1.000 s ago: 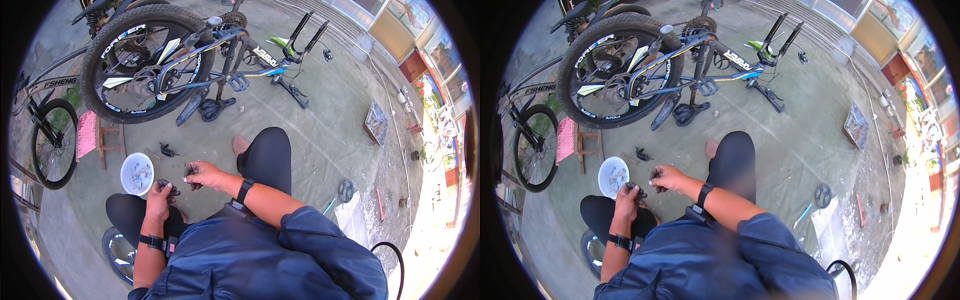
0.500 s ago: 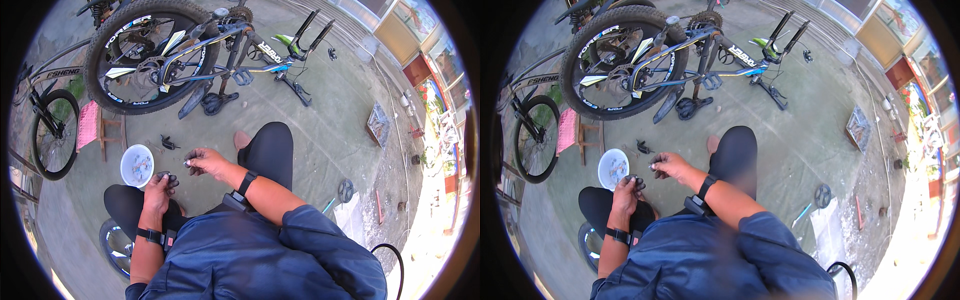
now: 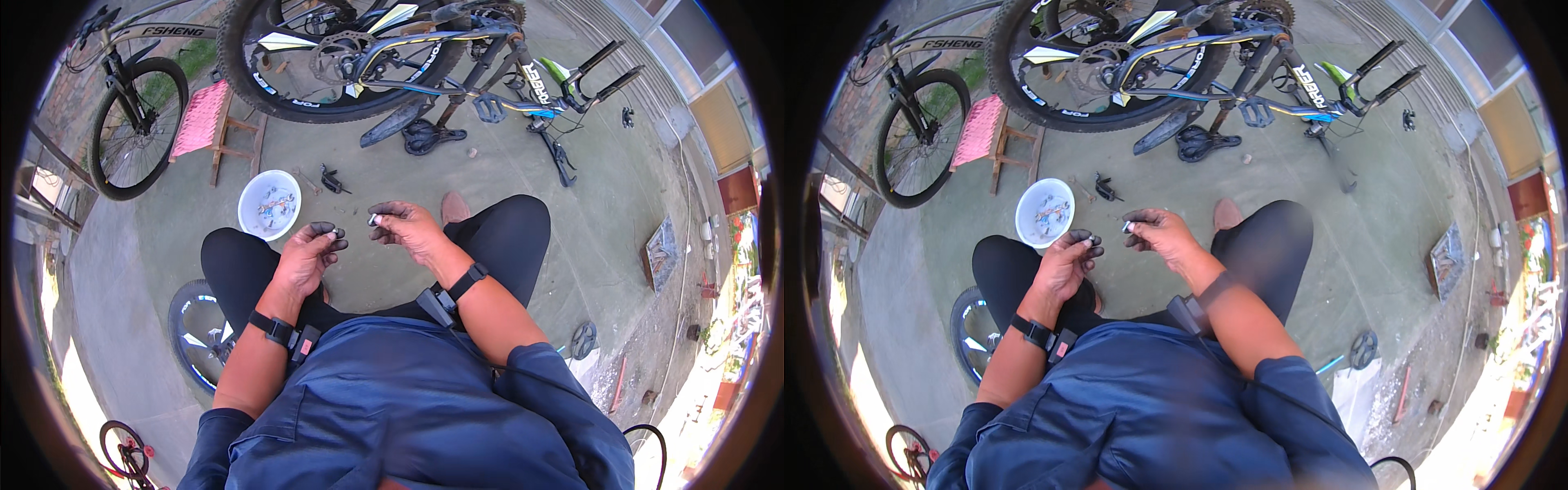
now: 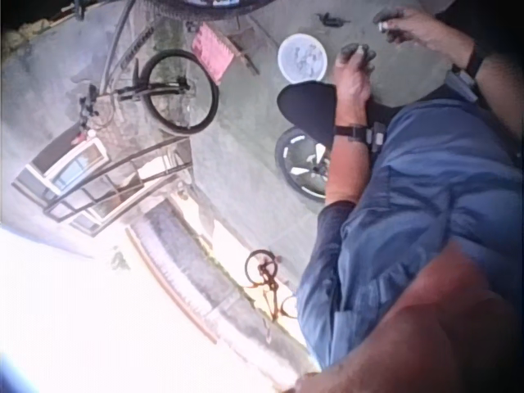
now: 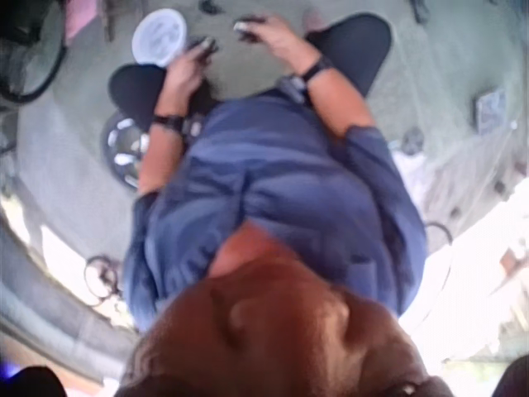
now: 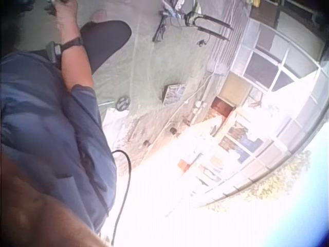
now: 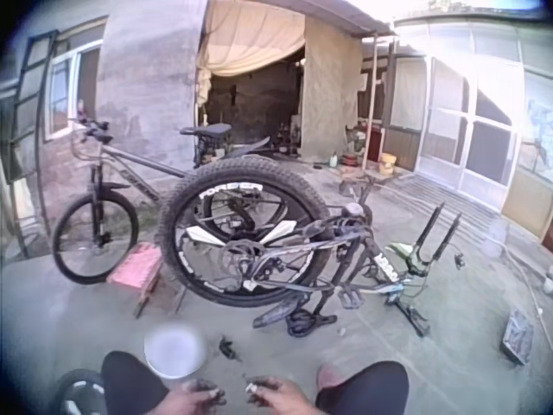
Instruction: The person is repairing a bicycle by removing a brake caliper, searching through a bucket for small parts, and then reassembling the brake component onto the rear wheel frame.
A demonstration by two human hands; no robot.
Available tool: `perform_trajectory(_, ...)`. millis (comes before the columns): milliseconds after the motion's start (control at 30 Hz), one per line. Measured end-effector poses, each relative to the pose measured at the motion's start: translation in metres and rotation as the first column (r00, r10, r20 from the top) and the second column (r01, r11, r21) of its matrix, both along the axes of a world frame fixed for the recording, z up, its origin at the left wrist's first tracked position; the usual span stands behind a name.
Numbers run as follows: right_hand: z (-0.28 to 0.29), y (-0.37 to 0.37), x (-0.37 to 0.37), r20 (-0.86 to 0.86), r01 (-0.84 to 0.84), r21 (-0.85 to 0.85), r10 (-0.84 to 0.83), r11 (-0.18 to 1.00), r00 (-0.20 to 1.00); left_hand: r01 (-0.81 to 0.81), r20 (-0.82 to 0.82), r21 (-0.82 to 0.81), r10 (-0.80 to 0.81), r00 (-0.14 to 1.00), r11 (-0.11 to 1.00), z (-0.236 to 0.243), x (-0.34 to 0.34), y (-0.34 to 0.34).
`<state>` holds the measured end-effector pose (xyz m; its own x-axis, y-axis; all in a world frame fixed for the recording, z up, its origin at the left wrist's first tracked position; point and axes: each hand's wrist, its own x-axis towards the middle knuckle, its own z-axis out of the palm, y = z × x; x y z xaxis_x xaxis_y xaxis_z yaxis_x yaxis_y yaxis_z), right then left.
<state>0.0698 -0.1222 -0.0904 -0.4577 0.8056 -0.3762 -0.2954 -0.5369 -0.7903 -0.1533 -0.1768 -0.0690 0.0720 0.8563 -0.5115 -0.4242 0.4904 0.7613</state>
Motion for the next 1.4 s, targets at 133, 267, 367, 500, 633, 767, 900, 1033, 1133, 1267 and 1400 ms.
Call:
perform_trajectory(133,-0.003,-0.003,-0.002,-0.013,0.033,0.006,-0.033,0.999,0.999,-0.001,0.013,0.014,0.001,1.000,1.000,0.001,0.000,-0.003)
perform_trajectory(267,0.002,-0.004,0.001,-0.010,0.038,0.010,-0.038,0.999,0.999,-0.001,0.050,0.020,0.001,0.999,1.000,0.002,0.003,-0.003)
perform_trajectory(367,0.005,-0.005,0.004,0.003,0.042,0.003,-0.042,0.999,0.999,0.009,0.059,0.022,-0.011,0.998,1.000,-0.001,0.003,-0.003)
perform_trajectory(500,0.004,-0.005,0.004,0.010,0.065,0.004,-0.065,0.998,0.998,0.015,0.049,0.019,-0.016,0.999,1.000,-0.001,0.003,-0.004)
perform_trajectory(633,0.001,-0.003,0.005,-0.012,0.105,0.006,-0.105,0.994,0.994,0.010,0.070,-0.025,-0.008,0.998,1.000,-0.003,0.000,-0.003)
perform_trajectory(767,0.000,0.002,0.015,-0.054,0.165,0.023,-0.164,0.986,0.985,0.031,0.075,-0.027,-0.029,0.997,0.999,-0.008,0.003,0.003)
perform_trajectory(900,0.003,0.009,0.038,-0.080,0.257,0.048,-0.252,0.965,0.964,0.085,0.038,-0.005,-0.085,0.996,0.996,-0.008,0.022,0.016)
perform_trajectory(1033,-0.006,0.022,0.024,-0.099,0.246,0.064,-0.239,0.967,0.966,0.045,-0.006,-0.013,-0.045,0.999,0.999,-0.004,0.014,0.018)
perform_trajectory(1133,-0.008,0.025,0.014,-0.100,0.206,0.087,-0.197,0.975,0.975,0.018,-0.013,-0.031,-0.019,1.000,0.999,-0.004,0.007,0.016)
perform_trajectory(1267,-0.005,0.028,0.013,-0.129,0.168,0.133,-0.151,0.977,0.980,-0.001,-0.022,-0.024,0.001,1.000,1.000,-0.002,0.010,0.019)
perform_trajectory(1400,-0.001,0.028,0.009,-0.120,0.135,0.187,-0.114,0.973,0.986,-0.007,-0.021,-0.012,0.007,1.000,1.000,-0.004,0.005,0.020)
